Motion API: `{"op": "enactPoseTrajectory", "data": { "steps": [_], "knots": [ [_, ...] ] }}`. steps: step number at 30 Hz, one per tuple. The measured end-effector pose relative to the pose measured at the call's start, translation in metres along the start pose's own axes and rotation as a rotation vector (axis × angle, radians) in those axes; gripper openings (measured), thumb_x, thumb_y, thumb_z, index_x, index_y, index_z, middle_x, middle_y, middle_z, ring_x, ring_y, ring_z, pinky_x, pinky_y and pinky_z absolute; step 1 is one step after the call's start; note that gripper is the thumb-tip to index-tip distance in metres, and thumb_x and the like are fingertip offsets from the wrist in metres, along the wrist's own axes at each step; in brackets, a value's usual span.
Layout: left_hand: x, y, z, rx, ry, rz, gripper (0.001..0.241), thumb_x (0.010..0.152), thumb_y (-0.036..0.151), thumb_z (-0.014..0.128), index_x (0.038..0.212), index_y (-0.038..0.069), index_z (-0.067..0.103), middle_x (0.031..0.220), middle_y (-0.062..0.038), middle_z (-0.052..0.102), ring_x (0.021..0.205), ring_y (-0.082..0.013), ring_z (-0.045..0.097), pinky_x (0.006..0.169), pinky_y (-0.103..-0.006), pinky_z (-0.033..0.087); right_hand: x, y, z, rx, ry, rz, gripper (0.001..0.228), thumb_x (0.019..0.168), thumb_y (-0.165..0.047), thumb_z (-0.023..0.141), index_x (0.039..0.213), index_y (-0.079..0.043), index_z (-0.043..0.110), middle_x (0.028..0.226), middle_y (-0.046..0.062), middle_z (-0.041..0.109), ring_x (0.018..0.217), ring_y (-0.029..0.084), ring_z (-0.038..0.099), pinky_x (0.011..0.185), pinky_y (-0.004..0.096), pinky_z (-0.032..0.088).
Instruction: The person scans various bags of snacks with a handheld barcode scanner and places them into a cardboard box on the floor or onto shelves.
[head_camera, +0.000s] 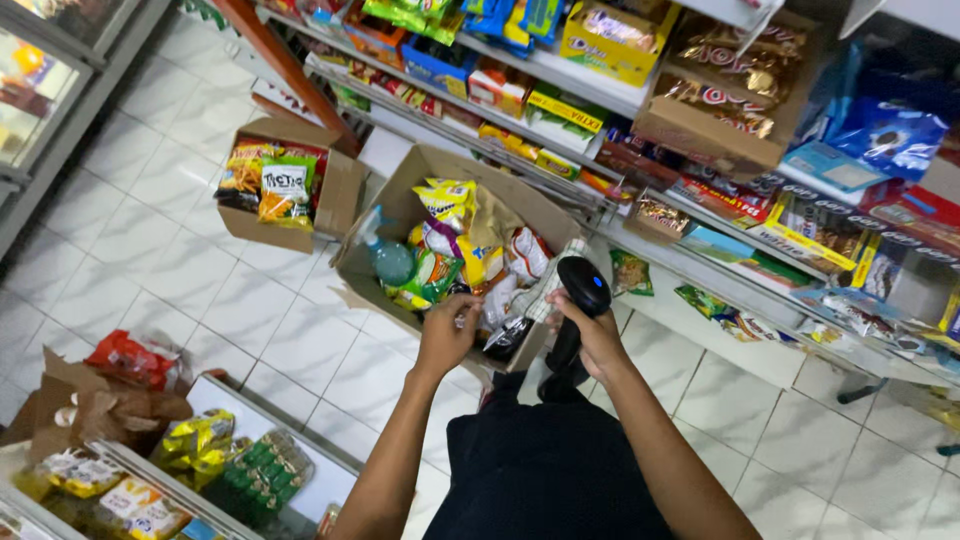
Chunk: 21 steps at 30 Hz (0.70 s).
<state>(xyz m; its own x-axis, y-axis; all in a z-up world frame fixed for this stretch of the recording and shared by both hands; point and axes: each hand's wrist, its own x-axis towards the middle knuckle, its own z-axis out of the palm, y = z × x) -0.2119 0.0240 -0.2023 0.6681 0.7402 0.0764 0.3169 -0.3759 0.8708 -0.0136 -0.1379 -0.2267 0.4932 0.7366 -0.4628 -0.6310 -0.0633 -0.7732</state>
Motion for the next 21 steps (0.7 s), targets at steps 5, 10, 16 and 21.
{"op": "enactPoseTrajectory", "data": {
  "steps": [5,10,16,21],
  "knots": [
    [-0.036,-0.057,0.021,0.026,-0.181,-0.131,0.017,0.092,0.015,0.069,0.103,0.003,0.073,0.096,-0.016,0.075,0.085,-0.0310,0.074,0.075,-0.0390,0.057,-0.011,0.051,-0.014,-0.089,0.096,0.192,0.026,0.091,-0.016,0.073,0.113,-0.003,0.068,0.105,0.008,0.074,0.081,0.018,0.070,0.069,0.033,0.055],
    [-0.019,-0.085,0.064,-0.045,-0.362,-0.139,0.022,0.092,0.019,0.068,0.109,0.005,0.072,0.094,-0.013,0.075,0.080,-0.0291,0.074,0.074,-0.0387,0.057,-0.015,0.066,-0.012,-0.122,0.105,0.202,0.029,0.091,-0.017,0.073,0.117,-0.004,0.070,0.110,0.007,0.074,0.083,0.017,0.069,0.072,0.033,0.054],
    [0.008,-0.138,0.108,-0.095,-0.330,-0.121,0.026,0.089,0.021,0.072,0.111,0.007,0.072,0.107,-0.016,0.072,0.103,-0.0322,0.069,0.093,-0.0415,0.053,-0.012,0.065,0.002,-0.129,0.074,0.157,0.029,0.091,-0.018,0.073,0.116,-0.004,0.068,0.112,0.008,0.074,0.083,0.017,0.069,0.073,0.034,0.055],
    [0.054,-0.198,0.124,0.116,0.007,-0.119,0.039,0.084,0.019,0.076,0.121,0.010,0.069,0.130,-0.022,0.060,0.129,-0.0423,0.049,0.111,-0.0465,0.041,-0.001,0.063,0.016,-0.189,0.087,0.162,0.029,0.091,-0.018,0.073,0.116,-0.004,0.070,0.111,0.009,0.074,0.082,0.018,0.070,0.073,0.034,0.055]
  ]
}}
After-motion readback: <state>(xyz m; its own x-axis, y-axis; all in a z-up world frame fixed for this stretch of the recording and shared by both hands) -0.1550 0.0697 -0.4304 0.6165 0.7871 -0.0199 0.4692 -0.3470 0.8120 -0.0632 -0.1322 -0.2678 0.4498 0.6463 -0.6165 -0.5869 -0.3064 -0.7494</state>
